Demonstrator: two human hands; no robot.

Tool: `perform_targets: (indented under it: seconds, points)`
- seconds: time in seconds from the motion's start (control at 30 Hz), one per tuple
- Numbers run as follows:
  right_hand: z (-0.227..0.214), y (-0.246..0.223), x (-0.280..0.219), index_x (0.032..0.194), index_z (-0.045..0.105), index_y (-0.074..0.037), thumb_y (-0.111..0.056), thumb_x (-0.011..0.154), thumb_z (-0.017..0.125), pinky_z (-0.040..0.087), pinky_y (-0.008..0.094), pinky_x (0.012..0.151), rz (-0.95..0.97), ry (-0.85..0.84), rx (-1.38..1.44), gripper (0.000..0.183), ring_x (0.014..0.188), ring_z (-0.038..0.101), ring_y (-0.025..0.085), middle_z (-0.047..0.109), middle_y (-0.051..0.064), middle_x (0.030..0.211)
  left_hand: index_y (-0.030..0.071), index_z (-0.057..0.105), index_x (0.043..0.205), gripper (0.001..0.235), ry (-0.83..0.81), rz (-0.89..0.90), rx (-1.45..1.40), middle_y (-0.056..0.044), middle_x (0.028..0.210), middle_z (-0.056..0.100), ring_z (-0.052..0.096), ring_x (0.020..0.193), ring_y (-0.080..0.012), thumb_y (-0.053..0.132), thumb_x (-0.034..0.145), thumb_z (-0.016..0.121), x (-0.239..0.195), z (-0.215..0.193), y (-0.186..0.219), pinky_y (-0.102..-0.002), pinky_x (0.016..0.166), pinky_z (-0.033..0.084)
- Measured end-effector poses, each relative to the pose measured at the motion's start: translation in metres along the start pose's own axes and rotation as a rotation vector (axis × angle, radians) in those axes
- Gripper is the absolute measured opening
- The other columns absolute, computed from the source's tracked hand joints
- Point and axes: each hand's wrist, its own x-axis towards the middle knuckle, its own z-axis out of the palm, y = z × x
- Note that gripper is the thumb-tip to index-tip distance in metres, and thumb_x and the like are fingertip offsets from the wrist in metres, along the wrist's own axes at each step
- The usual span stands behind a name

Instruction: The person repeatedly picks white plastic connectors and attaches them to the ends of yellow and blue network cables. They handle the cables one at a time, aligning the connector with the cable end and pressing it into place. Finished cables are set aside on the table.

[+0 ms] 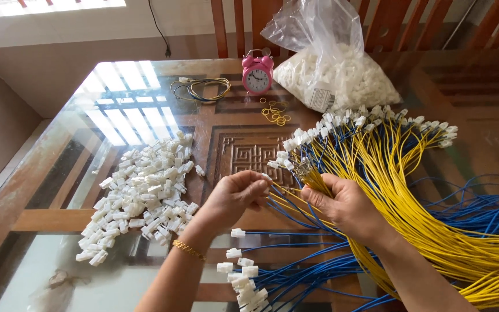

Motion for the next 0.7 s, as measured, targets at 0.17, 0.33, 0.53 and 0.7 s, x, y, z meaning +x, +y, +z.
perform_targets:
  seconds: [0.17,0.33,0.53,0.7]
  points:
    - [0.0,0.013,0.006,0.084,0.071,0.003,-0.013,0.09,0.068,0.049,0.029,0.052,-0.016,0.024,-0.025,0.017,0.057,0.055,0.017,0.064,0.014,0.061,-0.001,0.065,0.11,0.031,0.027,0.003,-0.574,-0.018,0.081,0.07,0.072,0.069,-0.0204,0.026,0.097,0.059,0.034,0.024,-0.038,-0.03,0.061,0.062]
    - [0.001,0.016,0.014,0.083,0.07,0.002,-0.014,0.09,0.068,0.049,0.027,0.052,-0.027,0.062,-0.04,0.018,0.056,0.056,0.015,0.064,0.012,0.06,-0.003,0.063,0.115,0.026,0.041,0.046,-0.768,-0.018,0.094,0.07,0.072,0.079,-0.0241,0.012,0.094,0.061,0.033,0.026,-0.043,-0.031,0.067,0.063]
    - [0.005,0.017,0.02,0.082,0.071,0.001,-0.015,0.09,0.069,0.05,0.028,0.053,-0.026,0.077,-0.096,0.018,0.059,0.057,0.016,0.066,0.013,0.061,-0.005,0.06,0.121,0.031,0.021,0.059,-0.925,-0.023,0.109,0.068,0.071,0.089,-0.0287,0.001,0.091,0.061,0.028,0.027,-0.031,-0.035,0.077,0.063]
    - [0.006,0.005,0.018,0.084,0.072,0.002,-0.016,0.09,0.068,0.052,0.03,0.054,-0.006,0.088,-0.138,0.019,0.059,0.059,0.018,0.068,0.015,0.063,-0.006,0.061,0.121,0.032,0.014,0.038,-0.975,-0.026,0.113,0.067,0.07,0.093,-0.0311,-0.003,0.089,0.061,0.024,0.029,-0.026,-0.037,0.081,0.061]
